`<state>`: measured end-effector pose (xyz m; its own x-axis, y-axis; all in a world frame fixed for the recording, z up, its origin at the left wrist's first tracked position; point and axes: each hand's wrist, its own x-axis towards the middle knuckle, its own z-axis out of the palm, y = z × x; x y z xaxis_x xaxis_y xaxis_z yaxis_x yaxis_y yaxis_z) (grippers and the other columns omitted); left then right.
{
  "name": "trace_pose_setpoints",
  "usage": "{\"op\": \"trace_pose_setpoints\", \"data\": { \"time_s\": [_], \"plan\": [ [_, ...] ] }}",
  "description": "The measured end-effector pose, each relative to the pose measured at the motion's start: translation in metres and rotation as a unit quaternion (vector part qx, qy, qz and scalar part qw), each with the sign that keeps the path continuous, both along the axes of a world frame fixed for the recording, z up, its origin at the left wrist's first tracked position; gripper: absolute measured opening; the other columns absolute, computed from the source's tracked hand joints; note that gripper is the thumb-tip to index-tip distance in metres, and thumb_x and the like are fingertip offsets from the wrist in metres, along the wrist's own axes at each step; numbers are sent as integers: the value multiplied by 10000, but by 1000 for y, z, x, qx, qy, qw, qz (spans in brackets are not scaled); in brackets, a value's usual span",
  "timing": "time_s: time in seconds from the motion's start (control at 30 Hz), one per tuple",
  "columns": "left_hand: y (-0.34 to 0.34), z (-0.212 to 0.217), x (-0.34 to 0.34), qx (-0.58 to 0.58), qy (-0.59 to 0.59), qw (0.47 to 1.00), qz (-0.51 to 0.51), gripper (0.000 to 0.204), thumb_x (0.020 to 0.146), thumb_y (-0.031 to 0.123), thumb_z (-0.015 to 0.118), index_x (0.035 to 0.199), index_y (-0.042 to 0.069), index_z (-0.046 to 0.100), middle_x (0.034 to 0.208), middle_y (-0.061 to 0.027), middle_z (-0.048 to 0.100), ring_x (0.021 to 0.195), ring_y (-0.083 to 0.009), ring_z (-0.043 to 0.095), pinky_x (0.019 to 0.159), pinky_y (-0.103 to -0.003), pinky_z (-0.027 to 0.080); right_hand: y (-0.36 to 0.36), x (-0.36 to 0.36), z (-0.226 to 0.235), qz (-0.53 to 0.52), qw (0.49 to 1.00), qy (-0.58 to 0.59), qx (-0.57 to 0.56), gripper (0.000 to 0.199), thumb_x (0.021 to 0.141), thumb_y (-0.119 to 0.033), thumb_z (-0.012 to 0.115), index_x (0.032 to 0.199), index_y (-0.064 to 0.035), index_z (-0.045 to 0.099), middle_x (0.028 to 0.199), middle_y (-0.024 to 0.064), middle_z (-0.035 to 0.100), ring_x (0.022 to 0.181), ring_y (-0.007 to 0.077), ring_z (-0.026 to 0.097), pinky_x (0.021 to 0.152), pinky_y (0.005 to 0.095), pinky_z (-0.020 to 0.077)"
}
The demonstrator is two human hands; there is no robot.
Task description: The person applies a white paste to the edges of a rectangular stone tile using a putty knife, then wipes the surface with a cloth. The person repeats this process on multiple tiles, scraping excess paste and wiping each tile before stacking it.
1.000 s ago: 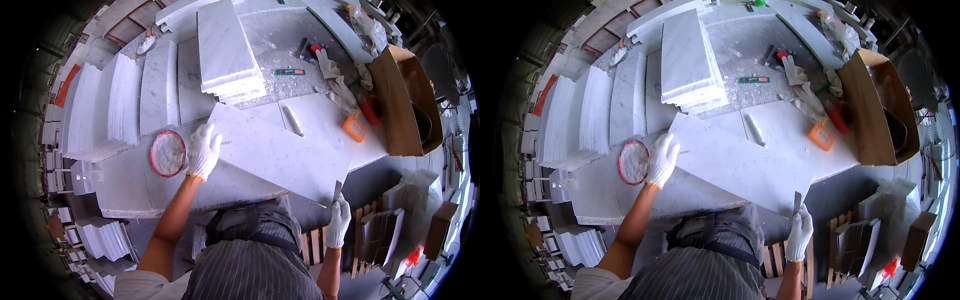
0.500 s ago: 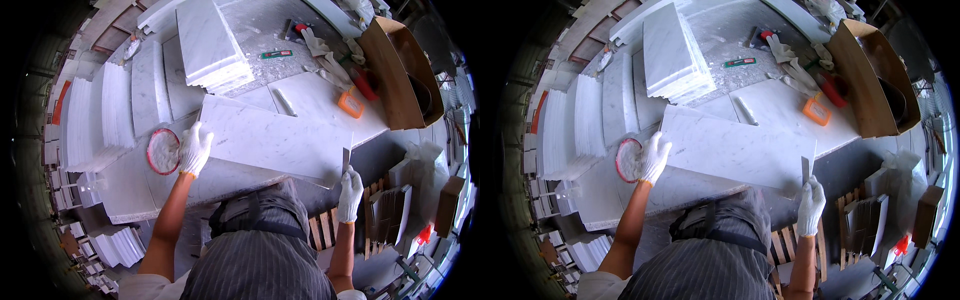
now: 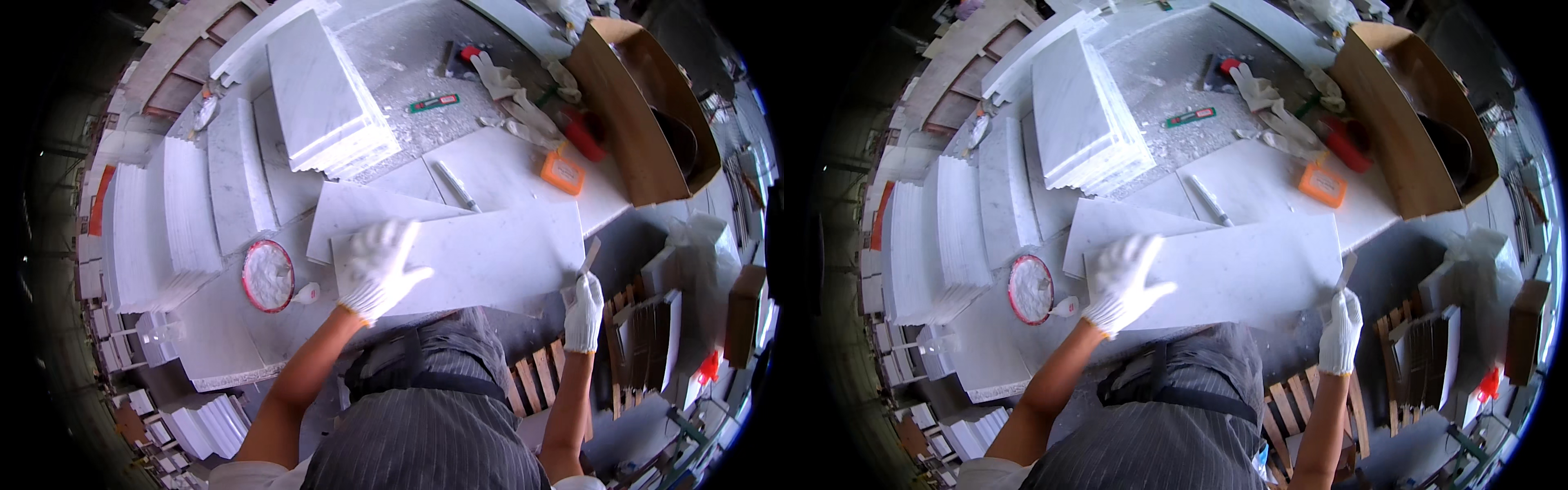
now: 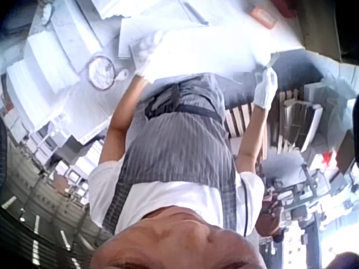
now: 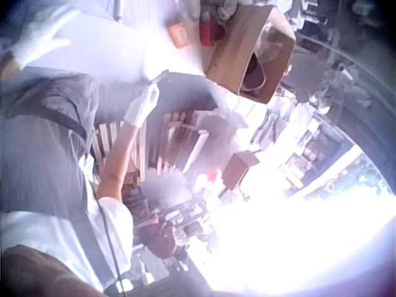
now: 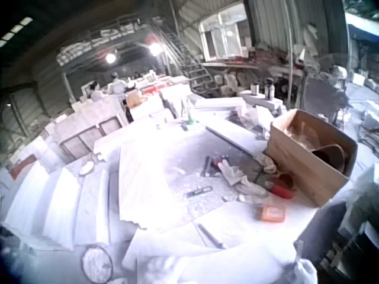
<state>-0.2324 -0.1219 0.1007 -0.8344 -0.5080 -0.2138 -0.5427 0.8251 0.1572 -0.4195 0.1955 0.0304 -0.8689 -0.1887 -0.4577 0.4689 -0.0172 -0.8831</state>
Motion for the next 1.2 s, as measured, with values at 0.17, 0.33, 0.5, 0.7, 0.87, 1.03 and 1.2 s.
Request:
{"op": "trace_pose_setpoints", "data": {
  "time_s": [0.17, 0.33, 0.5, 0.7, 0.87, 1.03, 1.2],
  "plan": [
    [10, -20, -50, -10, 57, 988, -145, 854, 731, 536, 784, 1416, 151, 448, 1361, -165, 484, 1277, -351, 462, 1062, -527, 365, -6, -5, -19, -18, 984, -36, -176, 131, 1013, -181, 557, 1101, -133, 641, 1046, -21, 669, 945, 131, 642, 828, 298, 530],
    [17, -10, -74, 25, 39, 983, -176, 885, 710, 537, 794, 1418, 135, 448, 1247, -149, 529, 1190, -339, 511, 995, -492, 413, -27, 1, -22, -106, 981, 14, -164, 59, 987, -123, 605, 1004, -96, 654, 910, -38, 636, 781, 55, 573, 678, 217, 457],
    [7, 7, -95, 61, -18, 985, -162, 923, 686, 513, 820, 1428, 119, 439, 1149, -164, 579, 1033, -374, 598, 900, -461, 482, -31, -2, 4, -115, 979, 62, -153, 70, 996, -137, 602, 959, -87, 634, 866, -32, 620, 687, 50, 523, 605, 212, 415],
    [-56, -8, -119, 427, -45, 895, -123, 657, 854, 435, 735, 1295, -22, 568, 1220, -194, 662, 1145, -263, 617, 971, -347, 474, -40, -17, 28, -58, 976, 94, -186, 80, 1023, -127, 550, 994, -80, 609, 918, -8, 634, 797, 92, 593, 697, 243, 475],
    [-51, 36, -122, 393, -78, 913, -75, 628, 903, 507, 663, 1125, -79, 637, 1050, -207, 680, 991, -239, 631, 880, -365, 492, -47, -30, 34, -42, 962, 97, -250, 129, 1023, -121, 546, 1109, -60, 620, 992, 7, 655, 884, 117, 620, 799, 265, 505],
    [-39, 69, -79, 428, 63, 897, 92, 482, 914, 448, 679, 940, -32, 657, 802, -77, 644, 757, -155, 566, 710, -340, 469, -69, -64, 90, 63, 929, 119, -346, 172, 997, -151, 605, 1141, -60, 634, 1076, 32, 678, 977, 127, 638, 874, 273, 511],
    [-43, 112, -13, 441, 279, 808, 273, 293, 970, 297, 647, 988, 6, 674, 849, 27, 610, 807, -65, 518, 724, -236, 429, -113, -93, 135, 64, 919, 155, -357, 188, 1001, -209, 604, 1142, -86, 594, 1232, 81, 641, 1083, 194, 630, 959, 360, 503]
  ]
}}
